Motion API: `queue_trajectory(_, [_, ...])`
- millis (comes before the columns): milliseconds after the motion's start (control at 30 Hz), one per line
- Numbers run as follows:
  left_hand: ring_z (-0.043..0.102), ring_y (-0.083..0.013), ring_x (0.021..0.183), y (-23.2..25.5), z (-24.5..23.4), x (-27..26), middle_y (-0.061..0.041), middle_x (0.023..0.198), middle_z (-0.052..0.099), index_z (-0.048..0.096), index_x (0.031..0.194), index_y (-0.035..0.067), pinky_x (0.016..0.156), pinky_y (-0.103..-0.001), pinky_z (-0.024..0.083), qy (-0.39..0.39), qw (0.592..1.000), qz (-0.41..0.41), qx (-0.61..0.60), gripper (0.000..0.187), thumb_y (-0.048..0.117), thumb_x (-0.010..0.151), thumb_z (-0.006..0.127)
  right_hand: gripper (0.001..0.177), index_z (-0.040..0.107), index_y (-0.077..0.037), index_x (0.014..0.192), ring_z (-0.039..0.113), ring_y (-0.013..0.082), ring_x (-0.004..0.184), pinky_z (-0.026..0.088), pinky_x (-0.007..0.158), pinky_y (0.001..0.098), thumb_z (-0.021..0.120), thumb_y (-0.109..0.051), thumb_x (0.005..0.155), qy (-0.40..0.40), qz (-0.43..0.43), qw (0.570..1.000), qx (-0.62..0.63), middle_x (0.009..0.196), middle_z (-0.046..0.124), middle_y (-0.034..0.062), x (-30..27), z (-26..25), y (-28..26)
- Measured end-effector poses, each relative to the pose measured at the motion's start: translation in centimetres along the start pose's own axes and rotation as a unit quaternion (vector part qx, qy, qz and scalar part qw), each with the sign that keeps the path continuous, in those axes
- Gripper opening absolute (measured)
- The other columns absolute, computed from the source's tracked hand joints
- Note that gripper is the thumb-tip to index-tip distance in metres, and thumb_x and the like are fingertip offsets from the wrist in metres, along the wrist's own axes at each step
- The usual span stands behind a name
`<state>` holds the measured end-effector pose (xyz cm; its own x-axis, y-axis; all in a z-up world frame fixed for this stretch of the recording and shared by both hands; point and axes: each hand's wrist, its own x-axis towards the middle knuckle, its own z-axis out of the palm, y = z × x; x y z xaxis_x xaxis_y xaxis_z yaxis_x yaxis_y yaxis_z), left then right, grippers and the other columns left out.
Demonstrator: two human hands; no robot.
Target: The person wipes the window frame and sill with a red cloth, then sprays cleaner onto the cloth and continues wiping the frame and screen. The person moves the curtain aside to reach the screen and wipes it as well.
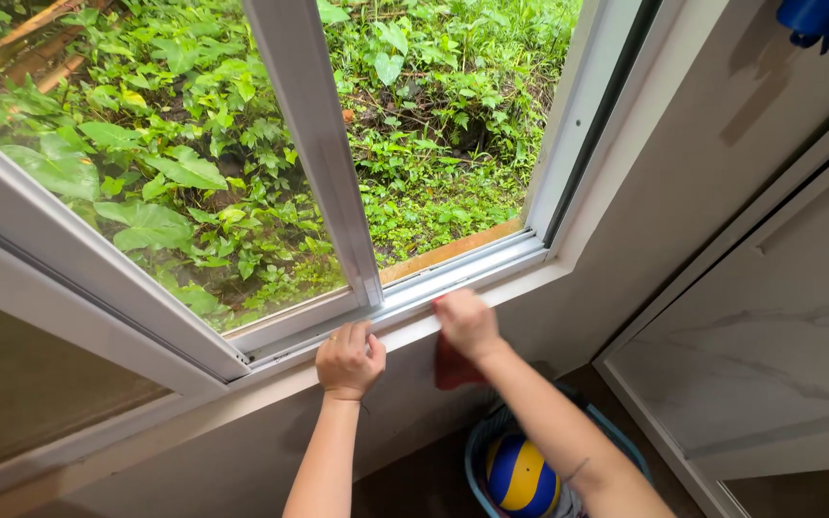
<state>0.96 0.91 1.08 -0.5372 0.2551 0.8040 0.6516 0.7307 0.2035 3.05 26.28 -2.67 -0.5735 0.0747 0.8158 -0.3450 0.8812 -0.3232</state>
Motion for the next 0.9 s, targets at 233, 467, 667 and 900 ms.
queue_trajectory(233, [0.067, -0.0263, 0.075, 0.0, -0.1, 0.0, -0.005, 0.085, 0.069, 0.071, 0.095, 0.012, 0.066, -0.038, 0.053, 0.014, 1.000, 0.007, -0.007, 0.023, 0.017, 0.073, 0.068, 0.006, 0.067, -0.011, 0.081, 0.066, 0.0341, 0.076, 0.055, 0.069, 0.0441, 0.073, -0.010, 0.081, 0.029, 0.067, 0.996, -0.041, 0.081, 0.068, 0.0107, 0.5, -2.4, 2.9])
queue_trajectory(467, [0.068, -0.0252, 0.077, -0.3, 0.0, -0.6, -0.005, 0.085, 0.069, 0.071, 0.094, 0.012, 0.066, -0.038, 0.053, -0.006, 1.000, 0.000, -0.015, 0.023, 0.018, 0.073, 0.067, 0.015, 0.066, -0.010, 0.075, 0.066, 0.0331, 0.077, 0.054, 0.070, 0.0436, 0.076, -0.014, 0.086, -0.022, 0.034, 0.999, -0.017, 0.078, 0.065, 0.0115, -0.8, 2.3, -1.7])
queue_trajectory(667, [0.067, -0.0255, 0.076, -0.3, 0.3, -0.2, -0.005, 0.085, 0.070, 0.071, 0.094, 0.011, 0.066, -0.038, 0.053, 0.008, 1.000, 0.000, -0.019, 0.022, 0.018, 0.073, 0.067, 0.008, 0.068, -0.012, 0.079, 0.067, 0.0325, 0.075, 0.055, 0.069, 0.0418, 0.073, -0.013, 0.085, 0.031, 0.091, 0.993, -0.064, 0.080, 0.068, 0.0095, 0.7, -1.8, 1.5])
queue_trajectory(900, [0.067, -0.0251, 0.076, -0.9, 0.1, -0.5, -0.005, 0.084, 0.068, 0.072, 0.096, 0.012, 0.066, -0.038, 0.053, -0.003, 1.000, 0.010, -0.014, 0.024, 0.017, 0.073, 0.067, 0.006, 0.068, -0.012, 0.083, 0.066, 0.0331, 0.077, 0.054, 0.069, 0.0437, 0.074, -0.014, 0.084, -0.021, 0.000, 1.000, 0.009, 0.079, 0.066, 0.0103, -0.7, 2.3, -1.8])
